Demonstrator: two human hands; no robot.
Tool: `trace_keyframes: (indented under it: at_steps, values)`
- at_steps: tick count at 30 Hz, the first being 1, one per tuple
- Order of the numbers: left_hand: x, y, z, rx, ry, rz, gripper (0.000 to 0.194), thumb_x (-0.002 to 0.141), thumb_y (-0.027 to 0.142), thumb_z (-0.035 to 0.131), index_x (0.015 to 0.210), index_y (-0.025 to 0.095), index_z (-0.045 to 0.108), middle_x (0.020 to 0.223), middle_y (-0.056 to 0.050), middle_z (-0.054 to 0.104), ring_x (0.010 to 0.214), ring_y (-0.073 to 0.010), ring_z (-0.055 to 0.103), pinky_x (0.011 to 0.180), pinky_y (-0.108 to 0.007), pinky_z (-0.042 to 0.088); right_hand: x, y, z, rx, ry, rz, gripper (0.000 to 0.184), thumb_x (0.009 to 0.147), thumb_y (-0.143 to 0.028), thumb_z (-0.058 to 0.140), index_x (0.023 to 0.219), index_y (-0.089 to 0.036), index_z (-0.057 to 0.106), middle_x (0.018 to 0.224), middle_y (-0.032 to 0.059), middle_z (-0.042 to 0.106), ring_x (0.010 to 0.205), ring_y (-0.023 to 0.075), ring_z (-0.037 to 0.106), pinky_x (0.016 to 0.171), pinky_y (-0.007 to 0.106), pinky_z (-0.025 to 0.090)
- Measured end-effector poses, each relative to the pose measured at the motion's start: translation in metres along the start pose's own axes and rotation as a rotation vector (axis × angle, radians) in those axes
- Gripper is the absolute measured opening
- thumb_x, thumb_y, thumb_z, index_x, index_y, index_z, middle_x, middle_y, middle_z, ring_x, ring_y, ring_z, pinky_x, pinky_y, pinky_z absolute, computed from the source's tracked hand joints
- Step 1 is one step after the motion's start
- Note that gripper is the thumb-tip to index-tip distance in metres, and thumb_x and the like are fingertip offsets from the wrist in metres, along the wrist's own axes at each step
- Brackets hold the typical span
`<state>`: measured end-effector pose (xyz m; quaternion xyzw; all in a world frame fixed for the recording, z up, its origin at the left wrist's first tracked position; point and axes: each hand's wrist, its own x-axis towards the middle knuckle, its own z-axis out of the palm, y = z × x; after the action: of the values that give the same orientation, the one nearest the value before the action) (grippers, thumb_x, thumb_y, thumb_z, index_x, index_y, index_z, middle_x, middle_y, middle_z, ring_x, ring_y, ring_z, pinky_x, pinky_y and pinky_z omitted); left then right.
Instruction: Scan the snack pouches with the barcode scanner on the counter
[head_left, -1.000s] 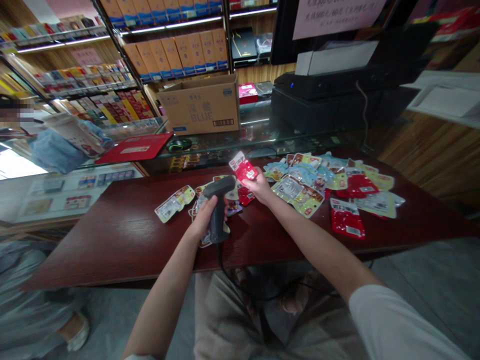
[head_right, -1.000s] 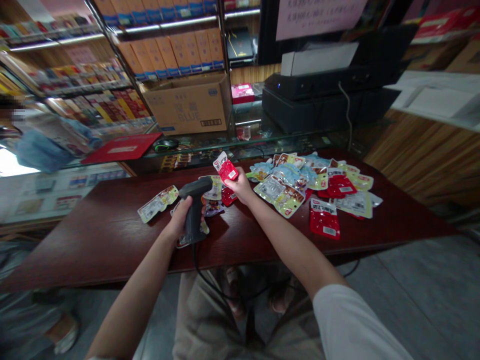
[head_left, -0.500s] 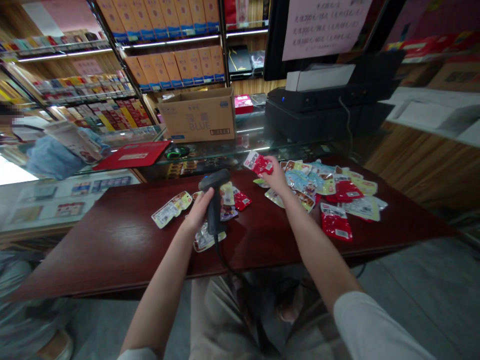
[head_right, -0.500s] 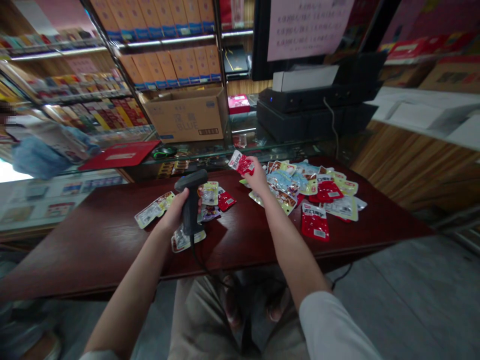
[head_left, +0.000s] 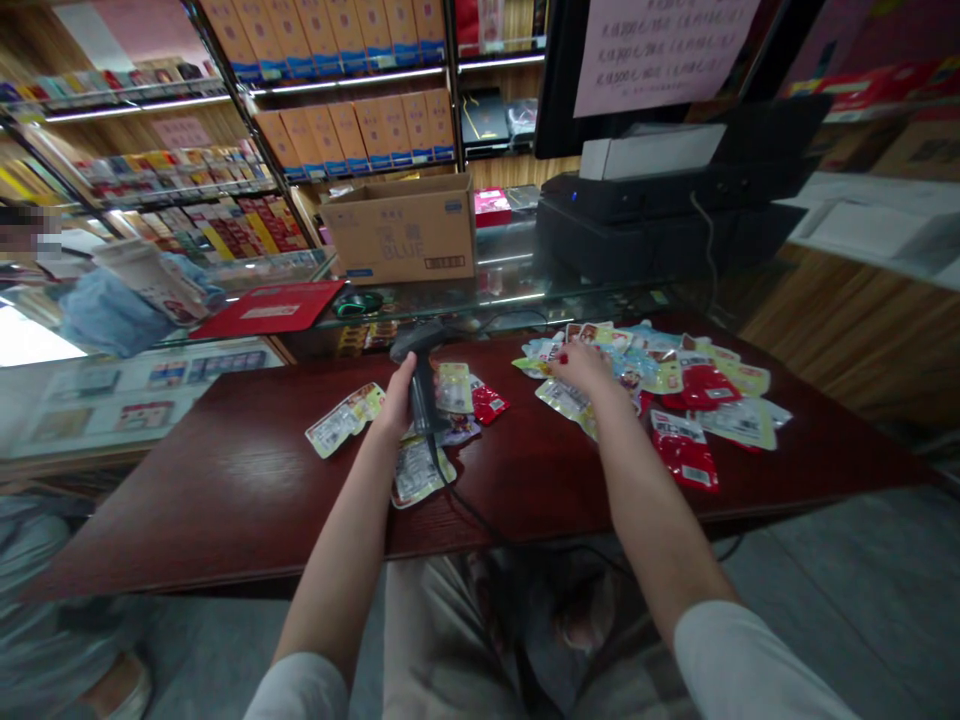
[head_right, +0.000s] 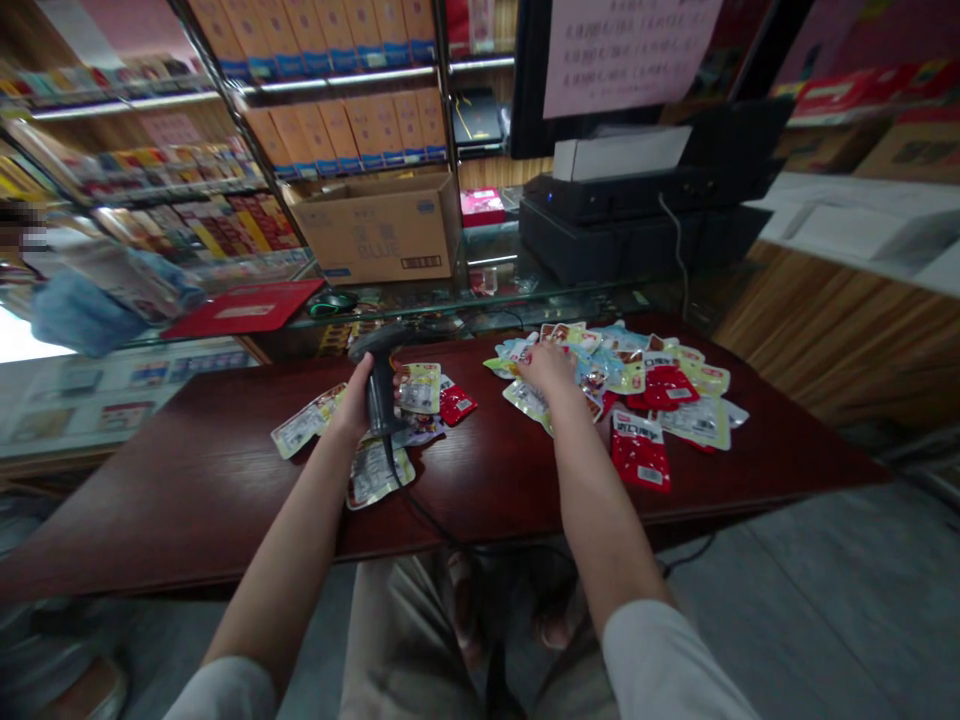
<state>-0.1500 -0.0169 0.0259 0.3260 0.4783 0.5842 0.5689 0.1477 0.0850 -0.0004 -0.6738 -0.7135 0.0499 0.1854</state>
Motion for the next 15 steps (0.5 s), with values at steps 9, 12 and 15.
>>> trace_keyframes:
  at_steps: [9, 12, 15]
  values:
    - [0.004, -0.006, -0.01, 0.027, 0.056, 0.033, 0.053, 0.078, 0.067, 0.066, 0.083, 0.014, 0.063, 0.061, 0.0, 0.062, 0.047, -0.0101, 0.057, 0.045, -0.021, 0.045, -0.007, -0.046, 0.039, 0.545, 0.101, -0.325, 0.026, 0.086, -0.027, 0.059, 0.11, -0.023, 0.068, 0.106, 0.0114, 0.068, 0.103, 0.0294, 0.061, 0.098, 0.049, 0.044]
    - [0.007, -0.009, -0.01, 0.02, 0.056, -0.004, 0.054, 0.078, 0.068, 0.065, 0.083, 0.014, 0.063, 0.06, 0.0, 0.061, 0.045, -0.0096, 0.056, 0.044, -0.021, 0.044, -0.026, -0.084, 0.063, 0.581, -0.187, -0.506, 0.03, 0.084, -0.035, 0.067, 0.113, -0.028, 0.068, 0.107, 0.0064, 0.07, 0.104, 0.028, 0.062, 0.102, 0.049, 0.042]
    - [0.008, -0.012, -0.008, 0.039, 0.039, -0.028, 0.053, 0.078, 0.067, 0.066, 0.08, 0.014, 0.064, 0.059, 0.0, 0.061, 0.045, -0.0097, 0.056, 0.044, -0.021, 0.043, -0.038, -0.102, 0.075, 0.466, -0.149, -0.528, 0.023, 0.08, -0.04, 0.074, 0.099, -0.028, 0.071, 0.113, 0.0071, 0.069, 0.117, 0.0311, 0.056, 0.115, 0.057, 0.025]
